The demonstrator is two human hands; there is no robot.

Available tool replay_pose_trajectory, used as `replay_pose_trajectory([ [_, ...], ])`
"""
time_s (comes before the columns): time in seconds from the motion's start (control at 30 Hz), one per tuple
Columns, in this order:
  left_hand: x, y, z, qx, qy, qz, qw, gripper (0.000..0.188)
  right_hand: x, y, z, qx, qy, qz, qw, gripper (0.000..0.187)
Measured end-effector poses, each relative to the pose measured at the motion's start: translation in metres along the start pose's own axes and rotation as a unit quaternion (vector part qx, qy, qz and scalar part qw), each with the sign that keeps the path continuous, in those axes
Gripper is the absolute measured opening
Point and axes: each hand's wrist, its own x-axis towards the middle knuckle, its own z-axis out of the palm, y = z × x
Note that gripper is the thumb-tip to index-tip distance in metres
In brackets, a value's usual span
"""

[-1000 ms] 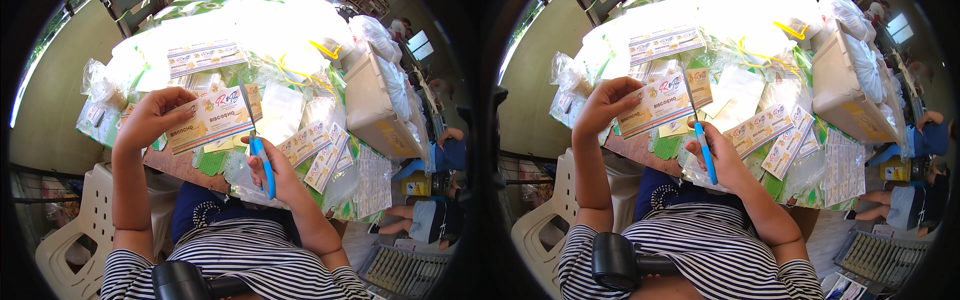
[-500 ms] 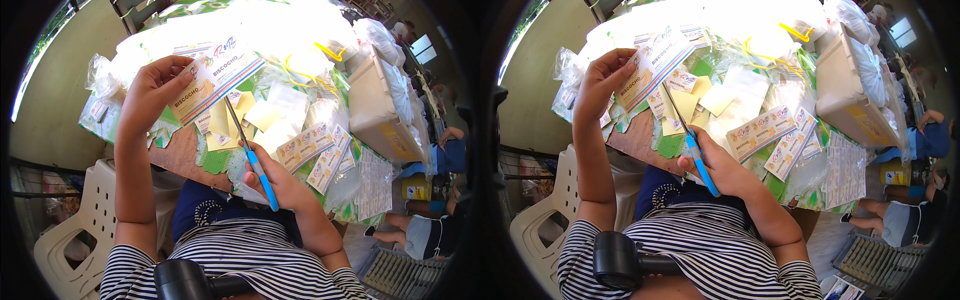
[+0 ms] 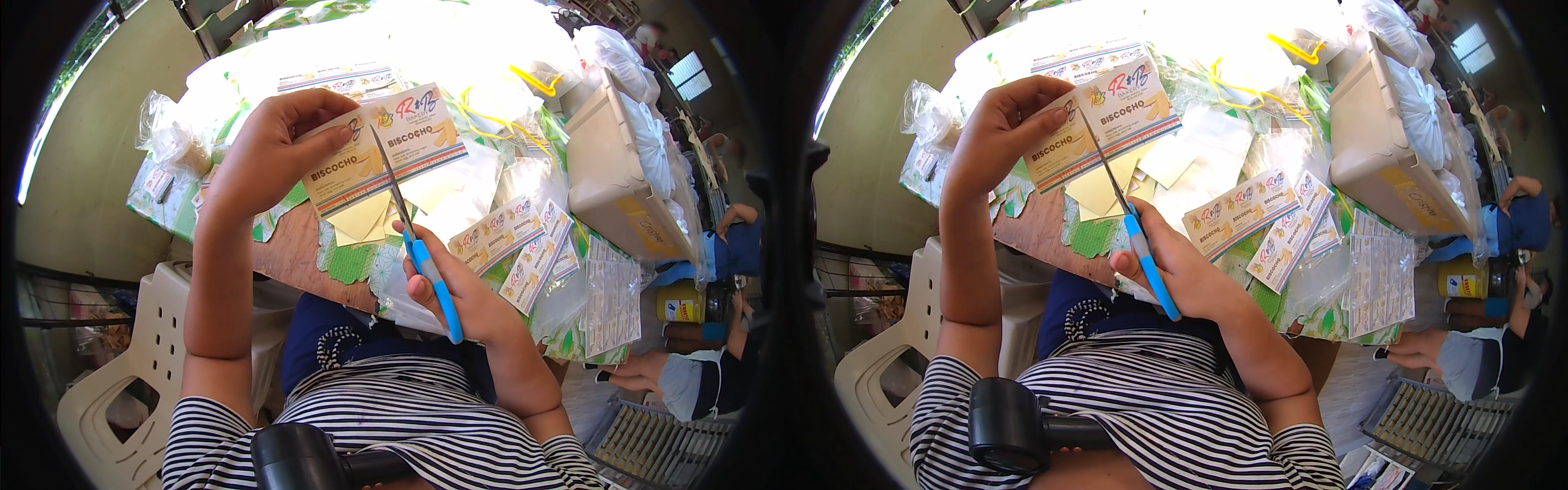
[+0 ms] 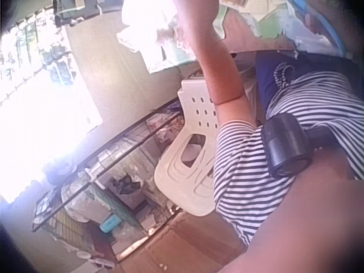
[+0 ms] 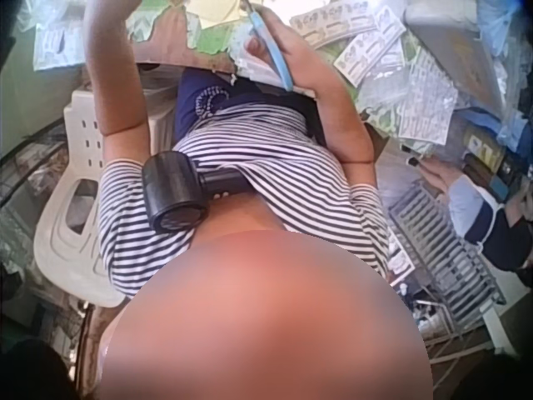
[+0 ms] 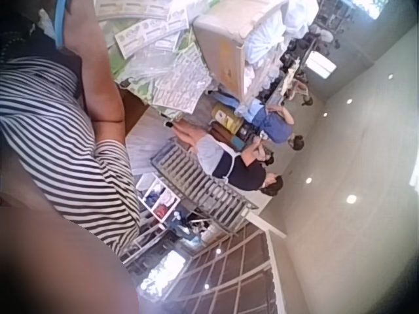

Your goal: The person uses blue-handled scissors to cut rectangular paper labels from a larger sheet. The person holds the sheet with the left hand and cuts with the right hand, placing the cut pieces on the table.

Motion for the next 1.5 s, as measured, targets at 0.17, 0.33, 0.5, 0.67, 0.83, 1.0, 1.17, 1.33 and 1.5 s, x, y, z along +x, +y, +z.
replay_pose_trajectory([
  [0.17,0.001,0.001,0.003,-0.004,-0.01,-0.004,1.0,0.025,0.0,0.0,0.002,0.024,0.005,-0.018,1.0,0.075],
  [0.33,-0.002,0.001,0.004,0.0,-0.006,-0.011,1.0,0.025,0.0,0.0,0.001,0.027,0.004,-0.024,0.999,0.077],
  [0.5,-0.001,0.001,0.004,0.008,0.005,-0.001,1.0,0.024,0.001,0.002,0.0,0.029,0.005,-0.007,1.0,0.076],
  [0.67,-0.001,0.001,0.001,0.014,-0.002,-0.006,1.0,0.025,0.004,0.004,-0.002,0.047,-0.006,0.007,0.999,0.069],
  [0.83,-0.001,0.0,0.002,-0.011,0.012,-0.021,1.0,0.03,0.004,0.004,0.0,0.033,0.01,0.008,0.999,0.065],
  [1.0,-0.003,-0.001,0.006,-0.03,-0.039,-0.056,0.997,0.032,0.008,0.007,0.002,-0.005,0.039,-0.032,0.999,0.065],
  [1.17,0.0,-0.004,0.009,-0.037,-0.034,-0.061,0.997,0.034,0.012,0.008,0.002,0.025,0.043,-0.011,0.999,0.064],
  [1.33,0.0,-0.008,0.01,-0.045,-0.031,-0.082,0.995,0.034,0.014,0.008,0.003,0.049,0.052,0.012,0.997,0.06],
  [1.5,0.0,-0.024,0.007,-0.033,-0.018,-0.097,0.995,0.034,0.016,0.013,0.001,0.081,0.034,0.069,0.994,0.063],
])
